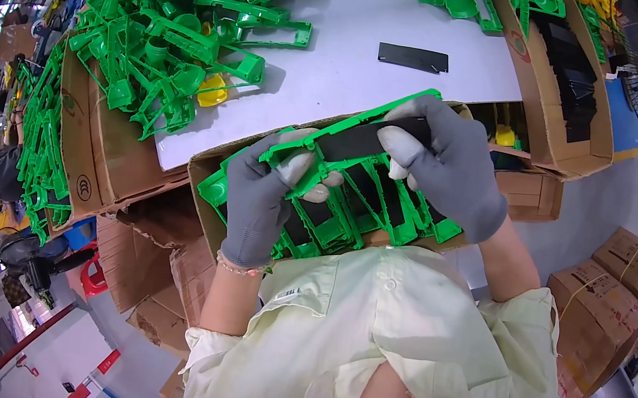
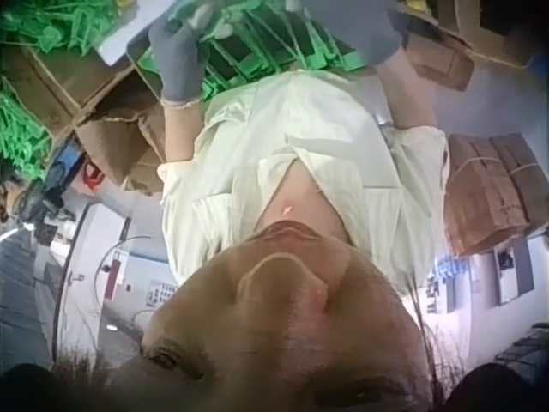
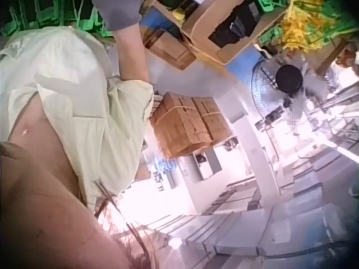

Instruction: Manually assembling green plastic flashlight housings by inserting black components and packing them into a cardboard box.

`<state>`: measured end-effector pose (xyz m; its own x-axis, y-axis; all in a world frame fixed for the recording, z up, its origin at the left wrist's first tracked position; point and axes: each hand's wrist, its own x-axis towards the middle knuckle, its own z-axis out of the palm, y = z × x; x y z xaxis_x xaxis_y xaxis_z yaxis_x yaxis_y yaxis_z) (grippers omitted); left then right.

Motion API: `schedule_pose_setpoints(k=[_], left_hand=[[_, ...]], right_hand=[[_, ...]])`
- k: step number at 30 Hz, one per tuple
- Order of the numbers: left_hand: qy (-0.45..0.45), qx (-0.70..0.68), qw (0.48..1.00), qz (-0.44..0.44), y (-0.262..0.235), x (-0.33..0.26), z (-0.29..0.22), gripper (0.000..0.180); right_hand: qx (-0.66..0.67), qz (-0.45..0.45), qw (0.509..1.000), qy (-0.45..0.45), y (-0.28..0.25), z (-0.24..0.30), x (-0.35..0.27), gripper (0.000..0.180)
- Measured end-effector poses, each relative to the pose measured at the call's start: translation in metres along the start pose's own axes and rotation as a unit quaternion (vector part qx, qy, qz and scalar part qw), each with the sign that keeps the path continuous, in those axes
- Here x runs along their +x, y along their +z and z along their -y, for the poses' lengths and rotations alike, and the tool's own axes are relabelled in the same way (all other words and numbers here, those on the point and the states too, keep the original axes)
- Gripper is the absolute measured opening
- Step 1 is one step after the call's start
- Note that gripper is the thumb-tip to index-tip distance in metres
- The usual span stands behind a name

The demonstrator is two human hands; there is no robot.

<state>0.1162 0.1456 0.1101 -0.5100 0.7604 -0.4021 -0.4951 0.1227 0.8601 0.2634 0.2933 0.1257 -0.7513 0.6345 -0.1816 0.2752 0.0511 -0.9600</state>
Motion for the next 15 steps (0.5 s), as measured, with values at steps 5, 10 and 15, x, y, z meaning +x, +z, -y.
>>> schedule_pose_setpoints(k=[5, 10, 15], left_hand=[[-0.007, -0.024, 0.999, 0.036, -0.006, 0.0, 0.0, 0.029], [0.032, 0.052, 0.998, -0.013, 0.003, 0.006, -0.002, 0.034], [-0.024, 0.069, 0.996, 0.056, 0.018, -0.002, -0.004, 0.046]], right_hand=[[0.0, 0.018, 1.0, 0.018, -0.003, 0.002, -0.001, 0.017], [0.082, 0.048, 0.995, 0.01, -0.01, -0.007, -0.003, 0.015], [0.127, 0.092, 0.982, -0.103, -0.009, -0.029, -0.005, 0.015]])
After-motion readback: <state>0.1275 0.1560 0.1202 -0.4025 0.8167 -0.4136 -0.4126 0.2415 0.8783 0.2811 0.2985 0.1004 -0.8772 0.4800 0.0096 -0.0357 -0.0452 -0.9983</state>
